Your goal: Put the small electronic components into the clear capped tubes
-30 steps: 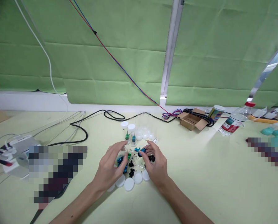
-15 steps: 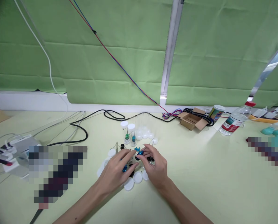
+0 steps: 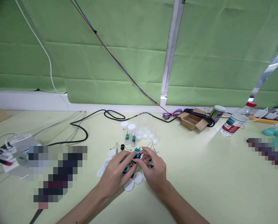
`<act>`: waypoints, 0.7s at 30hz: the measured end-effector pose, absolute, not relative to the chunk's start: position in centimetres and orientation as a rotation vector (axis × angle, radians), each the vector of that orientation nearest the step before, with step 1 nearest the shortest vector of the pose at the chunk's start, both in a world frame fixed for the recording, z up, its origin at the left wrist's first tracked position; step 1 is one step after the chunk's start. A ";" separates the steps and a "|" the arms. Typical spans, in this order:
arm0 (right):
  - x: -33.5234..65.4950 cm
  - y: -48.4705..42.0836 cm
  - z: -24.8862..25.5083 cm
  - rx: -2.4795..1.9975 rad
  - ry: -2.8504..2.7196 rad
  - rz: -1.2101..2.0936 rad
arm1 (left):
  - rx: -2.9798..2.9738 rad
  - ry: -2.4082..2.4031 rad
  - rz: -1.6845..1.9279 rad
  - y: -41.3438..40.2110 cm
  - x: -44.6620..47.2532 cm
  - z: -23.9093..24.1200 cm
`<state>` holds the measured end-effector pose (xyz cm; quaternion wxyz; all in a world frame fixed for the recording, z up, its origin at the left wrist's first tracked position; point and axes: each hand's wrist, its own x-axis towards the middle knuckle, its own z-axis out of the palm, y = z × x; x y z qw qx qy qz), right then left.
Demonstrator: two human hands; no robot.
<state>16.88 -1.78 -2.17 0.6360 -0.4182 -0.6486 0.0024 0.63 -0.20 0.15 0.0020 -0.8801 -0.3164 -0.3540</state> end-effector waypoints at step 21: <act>16.6 -2.4 -1.5 -0.946 -1.571 0.018 | -2.660 -1.125 -1.256 0.1 0.4 0.1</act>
